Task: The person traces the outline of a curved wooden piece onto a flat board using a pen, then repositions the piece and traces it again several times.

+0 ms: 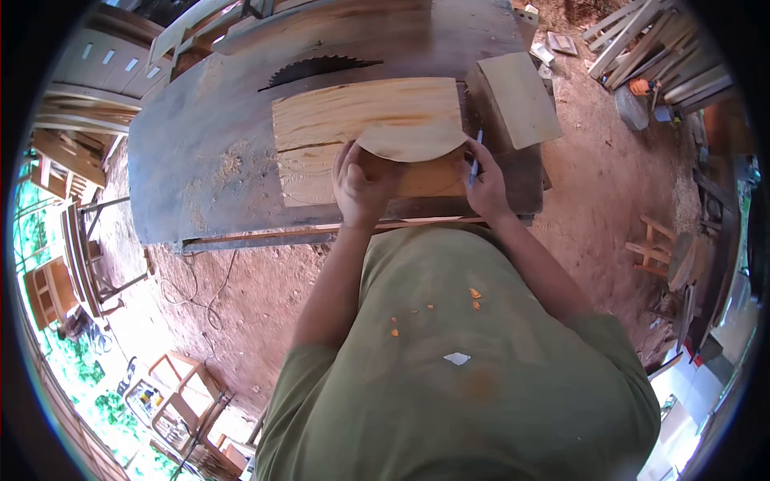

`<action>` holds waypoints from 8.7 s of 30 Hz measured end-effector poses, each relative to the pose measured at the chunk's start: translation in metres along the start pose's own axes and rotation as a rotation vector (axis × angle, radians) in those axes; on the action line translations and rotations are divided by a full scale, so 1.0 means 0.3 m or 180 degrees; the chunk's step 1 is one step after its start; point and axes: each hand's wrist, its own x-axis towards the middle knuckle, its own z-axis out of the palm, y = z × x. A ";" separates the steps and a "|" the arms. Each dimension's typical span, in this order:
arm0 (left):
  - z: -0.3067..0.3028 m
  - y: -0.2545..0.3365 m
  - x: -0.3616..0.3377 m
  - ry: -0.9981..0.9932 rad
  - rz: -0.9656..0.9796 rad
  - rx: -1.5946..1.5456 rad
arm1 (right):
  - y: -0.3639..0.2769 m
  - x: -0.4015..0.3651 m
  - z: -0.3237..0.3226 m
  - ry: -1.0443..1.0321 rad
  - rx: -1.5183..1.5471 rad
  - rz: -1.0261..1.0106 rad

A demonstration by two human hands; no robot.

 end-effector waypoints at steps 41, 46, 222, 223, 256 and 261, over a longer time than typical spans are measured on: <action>0.019 -0.032 -0.018 0.0133 0.0467 0.0551 | 0.001 -0.003 -0.005 -0.0059 0.0072 0.0147; 0.026 -0.040 -0.017 0.0121 0.0528 0.0469 | 0.025 0.003 -0.002 -0.0106 0.0506 0.0220; -0.075 0.409 0.055 -0.1711 0.0243 0.0609 | -0.526 0.458 0.032 -0.1535 0.0456 0.0596; -0.067 0.408 0.054 -0.1666 0.0382 0.0872 | -0.518 0.488 0.070 -0.1564 0.0428 0.0609; -0.192 0.418 0.332 -0.3319 -0.0284 -0.0207 | -0.418 0.642 0.262 -0.3429 -0.0980 0.0976; -0.191 0.416 0.325 -0.3234 -0.0272 -0.0197 | -0.480 0.681 0.249 -0.3329 -0.1658 0.0539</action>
